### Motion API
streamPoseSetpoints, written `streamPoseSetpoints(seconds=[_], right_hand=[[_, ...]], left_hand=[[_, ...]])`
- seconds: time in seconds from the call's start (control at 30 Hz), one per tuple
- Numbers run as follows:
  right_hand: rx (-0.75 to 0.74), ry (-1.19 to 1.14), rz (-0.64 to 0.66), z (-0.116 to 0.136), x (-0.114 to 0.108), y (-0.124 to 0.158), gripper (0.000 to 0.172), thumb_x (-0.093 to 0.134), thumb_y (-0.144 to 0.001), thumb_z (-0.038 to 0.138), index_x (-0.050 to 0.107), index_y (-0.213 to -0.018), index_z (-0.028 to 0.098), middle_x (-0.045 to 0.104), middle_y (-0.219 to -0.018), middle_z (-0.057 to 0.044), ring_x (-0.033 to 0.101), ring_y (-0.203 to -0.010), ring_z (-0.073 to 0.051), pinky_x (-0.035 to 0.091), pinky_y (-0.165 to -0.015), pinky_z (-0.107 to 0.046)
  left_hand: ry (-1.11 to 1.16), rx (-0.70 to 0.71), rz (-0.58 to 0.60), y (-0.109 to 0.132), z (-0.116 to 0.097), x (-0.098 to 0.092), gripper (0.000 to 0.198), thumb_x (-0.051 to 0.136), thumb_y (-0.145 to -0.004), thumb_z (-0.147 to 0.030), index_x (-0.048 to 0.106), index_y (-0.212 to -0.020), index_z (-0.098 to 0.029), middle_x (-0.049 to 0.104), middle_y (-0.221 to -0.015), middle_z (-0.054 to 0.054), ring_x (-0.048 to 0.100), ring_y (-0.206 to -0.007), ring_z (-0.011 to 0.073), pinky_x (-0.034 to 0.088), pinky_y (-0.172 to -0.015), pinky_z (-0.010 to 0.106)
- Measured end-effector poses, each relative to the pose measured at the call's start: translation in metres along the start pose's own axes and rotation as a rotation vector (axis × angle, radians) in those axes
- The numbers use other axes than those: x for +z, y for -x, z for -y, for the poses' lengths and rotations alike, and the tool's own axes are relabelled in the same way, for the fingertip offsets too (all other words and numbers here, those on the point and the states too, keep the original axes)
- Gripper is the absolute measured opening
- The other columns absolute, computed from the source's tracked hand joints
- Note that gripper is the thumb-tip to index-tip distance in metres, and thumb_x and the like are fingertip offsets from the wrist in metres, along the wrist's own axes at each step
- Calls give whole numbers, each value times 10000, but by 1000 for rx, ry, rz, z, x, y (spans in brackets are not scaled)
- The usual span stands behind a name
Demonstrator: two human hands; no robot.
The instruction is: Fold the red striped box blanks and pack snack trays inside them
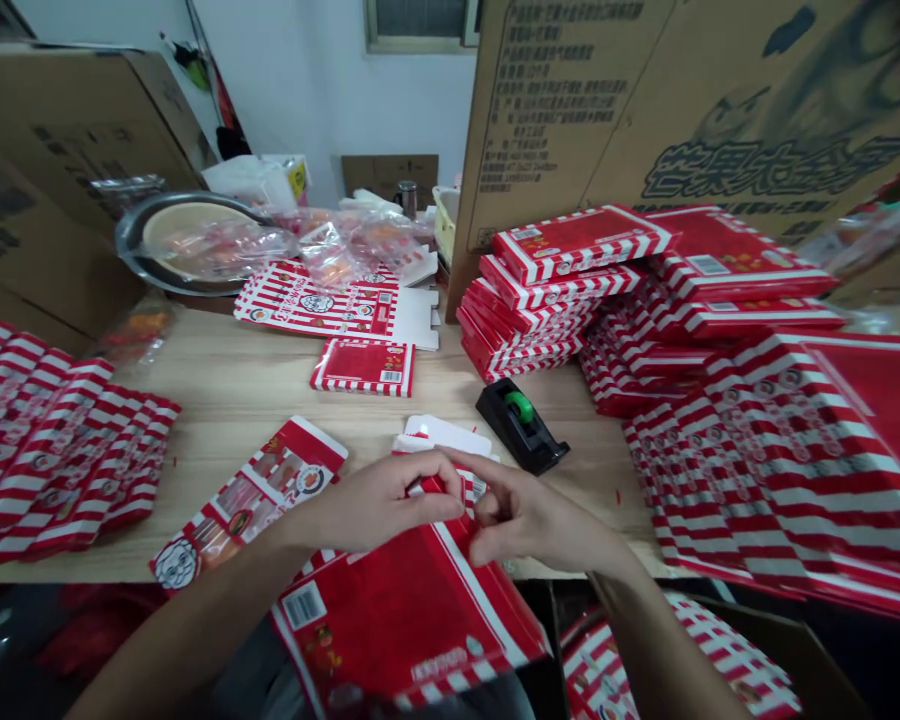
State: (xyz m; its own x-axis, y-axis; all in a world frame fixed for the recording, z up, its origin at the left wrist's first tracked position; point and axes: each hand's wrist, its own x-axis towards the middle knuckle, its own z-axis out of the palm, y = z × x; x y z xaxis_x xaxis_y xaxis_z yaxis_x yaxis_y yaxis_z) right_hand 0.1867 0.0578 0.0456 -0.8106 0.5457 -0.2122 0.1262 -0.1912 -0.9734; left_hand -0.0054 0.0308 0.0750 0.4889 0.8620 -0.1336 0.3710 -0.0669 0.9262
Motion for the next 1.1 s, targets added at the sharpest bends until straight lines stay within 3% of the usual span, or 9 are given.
streamPoseSetpoints(seconds=[0.1, 0.2, 0.3, 0.4, 0.47, 0.57, 0.8, 1.0, 1.1], right_hand=[[24, -121, -68, -28, -4, -10, 600, 605, -715, 497, 516, -1216, 181, 360, -381, 121, 263, -298, -45, 225, -331, -158], [-10, 9, -526, -55, -8, -17, 519, 538, -762, 500, 551, -1146, 150, 431, -431, 83, 384, -364, -84, 332, -386, -196], [19, 127, -776, -82, -12, -17, 493, 503, -793, 440, 513, -1172, 123, 468, -514, 51, 428, -430, -110, 371, -420, -226], [54, 221, -869, -105, -9, -17, 466, 526, -783, 409, 537, -1158, 133, 546, -645, -4, 504, -533, -145, 433, -497, -266], [72, 271, -880, -115, -5, -18, 456, 569, -755, 402, 570, -1133, 146, 582, -710, -27, 546, -610, -173, 464, -573, -299], [87, 322, -881, -122, -1, -21, 449, 602, -726, 396, 599, -1117, 175, 624, -798, -49, 587, -748, -222, 482, -690, -345], [105, 370, -892, -121, 6, -26, 483, 572, -754, 426, 563, -1176, 192, 571, -1170, -125, 515, -1110, -288, 391, -941, -419], [-86, 20, -911, -109, 29, -19, 558, 533, -810, 395, 353, -1306, 214, 519, -1257, -102, 519, -1120, -221, 415, -946, -374], [-160, -84, -943, -98, 35, -9, 460, 542, -807, 384, 429, -1225, 229, 533, -1238, -83, 523, -1107, -215, 425, -931, -353]], left_hand=[[117, -7, -96, -8, 11, -7, 123, 535, -787, -298, 601, -751, -200, 590, -699, -25, 531, -655, 129, 423, -652, 240], [271, -42, -565, -31, 38, -40, 230, 489, -807, -398, 561, -771, -182, 587, -706, -8, 551, -627, 134, 449, -611, 251], [233, -116, -1151, -59, 76, -85, 343, 336, -867, -450, 518, -905, -161, 606, -833, 49, 594, -739, 161, 481, -670, 278], [114, -207, -1313, -72, 107, -110, 267, 352, -878, -345, 478, -997, -142, 572, -1003, 125, 537, -1005, 228, 425, -852, 368], [13, -250, -1316, -69, 117, -104, 218, 441, -836, -245, 484, -1016, -131, 503, -1137, 183, 401, -1176, 292, 310, -957, 461], [-163, -230, -1214, -51, 120, -63, 247, 489, -791, -166, 521, -1035, -140, 431, -1246, 190, 252, -1273, 308, 165, -1027, 488], [-313, -200, -820, -15, 125, 44, 191, 549, -778, -304, 644, -887, -180, 637, -970, 124, 488, -1035, 317, 264, -964, 518], [-22, -158, -757, 2, 111, 61, 369, 352, -896, -315, 457, -1229, -195, 562, -1206, 89, 478, -1153, 204, 372, -959, 352], [126, -129, -768, 14, 98, 63, 335, 367, -891, -327, 475, -1181, -199, 561, -1198, 77, 481, -1146, 188, 366, -964, 316]])
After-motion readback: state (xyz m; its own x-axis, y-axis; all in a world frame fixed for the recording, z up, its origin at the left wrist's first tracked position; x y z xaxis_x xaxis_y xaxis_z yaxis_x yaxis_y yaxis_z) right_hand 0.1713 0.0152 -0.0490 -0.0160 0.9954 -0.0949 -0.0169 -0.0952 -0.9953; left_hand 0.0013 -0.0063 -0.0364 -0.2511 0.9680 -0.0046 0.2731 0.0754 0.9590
